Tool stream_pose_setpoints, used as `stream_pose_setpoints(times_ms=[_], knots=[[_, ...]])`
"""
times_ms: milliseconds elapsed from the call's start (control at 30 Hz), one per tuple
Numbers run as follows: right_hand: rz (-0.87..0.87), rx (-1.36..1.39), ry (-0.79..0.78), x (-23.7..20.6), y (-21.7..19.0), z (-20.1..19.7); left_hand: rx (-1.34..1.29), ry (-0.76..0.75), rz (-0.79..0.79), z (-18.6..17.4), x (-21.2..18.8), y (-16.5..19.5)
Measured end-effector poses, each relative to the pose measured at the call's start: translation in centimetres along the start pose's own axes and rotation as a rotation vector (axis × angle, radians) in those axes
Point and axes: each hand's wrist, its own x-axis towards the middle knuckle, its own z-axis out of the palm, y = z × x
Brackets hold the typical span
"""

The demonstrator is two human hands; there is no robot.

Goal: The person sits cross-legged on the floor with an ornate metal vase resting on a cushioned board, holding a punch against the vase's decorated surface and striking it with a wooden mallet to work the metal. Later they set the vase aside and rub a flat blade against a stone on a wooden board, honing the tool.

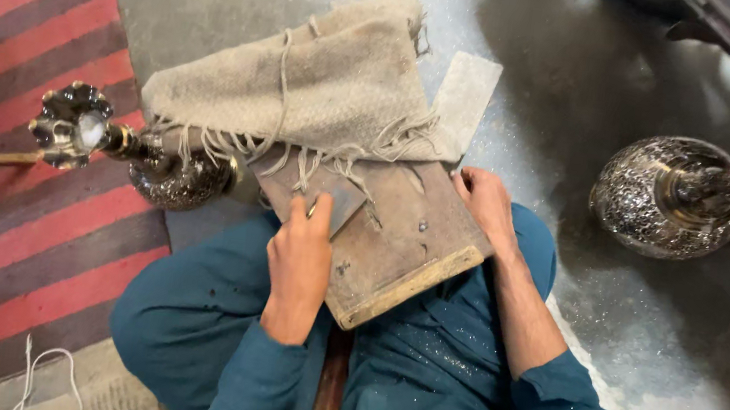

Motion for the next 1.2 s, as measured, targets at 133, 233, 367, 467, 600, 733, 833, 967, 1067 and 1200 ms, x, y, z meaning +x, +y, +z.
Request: stream_pose_setpoints(times_ms=[133,233,367,467,600,733,833,967,1067,1200], knots=[[0.085,0.016,-0.027,0.3,0.0,-0.2,-0.024,0.009,-0.071,-0.2,-0.3,-0.1],[-0.019,-0.037,0.043,0.4,0.1,0.1,-0.008,-0.025,-0.111,-0.2,-0.5,-0.2],[-0.111,0.075,-0.016,0.2,0.3,0.3,-0.027,0.044,0.033,0.3,0.1,-0.2],[-0.114,0.091,-0.012,0.3,0.4,0.0,0.001,0.017,-0.027,0.2,-0.2,-0.2],[-0.120,0.083,0.002,-0.1,0.3,-0.1,-0.009,0.035,-0.044,-0.3,-0.5,0.0],[-0.108,0.056,-0.045,-0.4,0.0,-0.1,0.048,0.030,0.020,-0.2,0.1,0.3],[-0.097,0.088,-0.051,0.1,0.1,-0.3,0.035,0.007,0.000,-0.1,0.0,0.2],[-0.069,0.091,-0.046,-0.1,0.3,-0.2,0.010,0.010,-0.067,0.0,-0.6,0.1],[-0.069,0.052,-0.077,-0.5,0.2,0.1,0.043,0.029,-0.003,0.4,-0.2,0.1],[-0.085,0.084,-0.064,0.0,-0.1,-0.3,0.051,0.043,0.012,0.2,-0.3,0.1]])
